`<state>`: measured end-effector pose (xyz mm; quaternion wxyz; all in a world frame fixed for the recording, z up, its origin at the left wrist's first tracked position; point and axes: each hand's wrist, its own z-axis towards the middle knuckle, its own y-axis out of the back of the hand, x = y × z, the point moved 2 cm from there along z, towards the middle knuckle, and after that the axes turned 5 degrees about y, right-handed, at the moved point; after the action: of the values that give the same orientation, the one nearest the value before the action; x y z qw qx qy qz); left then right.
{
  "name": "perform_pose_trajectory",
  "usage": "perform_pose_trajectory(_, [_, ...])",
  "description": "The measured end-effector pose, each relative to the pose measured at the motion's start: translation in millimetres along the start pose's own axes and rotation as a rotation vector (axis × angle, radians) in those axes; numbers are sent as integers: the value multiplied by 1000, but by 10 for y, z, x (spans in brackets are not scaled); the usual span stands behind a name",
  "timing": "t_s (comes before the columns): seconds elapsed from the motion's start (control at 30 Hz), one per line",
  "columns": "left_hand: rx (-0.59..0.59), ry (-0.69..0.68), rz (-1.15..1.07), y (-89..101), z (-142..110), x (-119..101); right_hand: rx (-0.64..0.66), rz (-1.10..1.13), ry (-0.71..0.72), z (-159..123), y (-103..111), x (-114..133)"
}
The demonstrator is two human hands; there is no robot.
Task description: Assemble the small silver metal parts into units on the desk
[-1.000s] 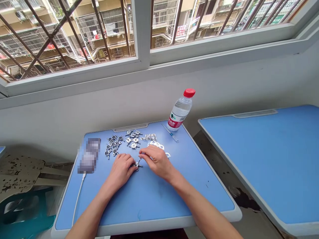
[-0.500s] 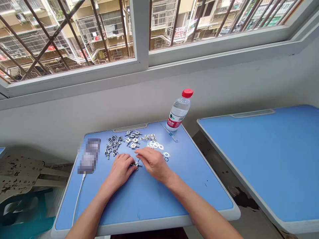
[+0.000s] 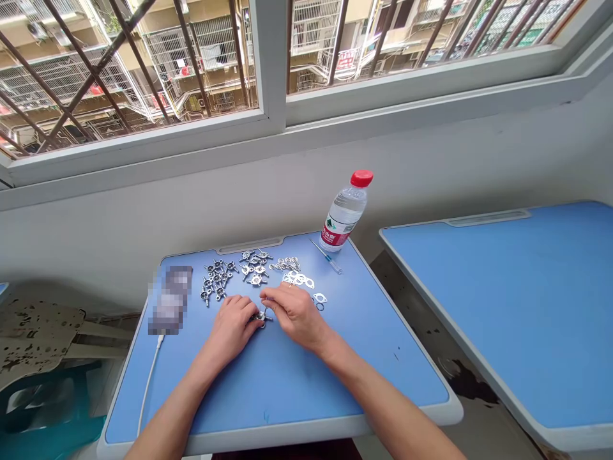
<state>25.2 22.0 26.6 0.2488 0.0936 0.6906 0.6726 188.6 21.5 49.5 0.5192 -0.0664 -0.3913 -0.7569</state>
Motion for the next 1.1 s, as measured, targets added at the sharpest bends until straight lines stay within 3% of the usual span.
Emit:
perform_pose_trajectory(0.23, [9, 14, 5, 7, 8, -2, -6, -38, -95, 1, -26, 33])
perform_pose_trajectory(0.43, [34, 36, -28, 27, 2, -1, -13, -32, -69, -25, -61, -18])
perform_pose_trajectory(0.73, [3, 45, -57, 46, -15, 20, 103, 101, -91, -7, 13, -11])
perform_pose_trajectory(1.1, [39, 23, -39, 44, 5, 23, 33, 84, -137, 20, 12, 11])
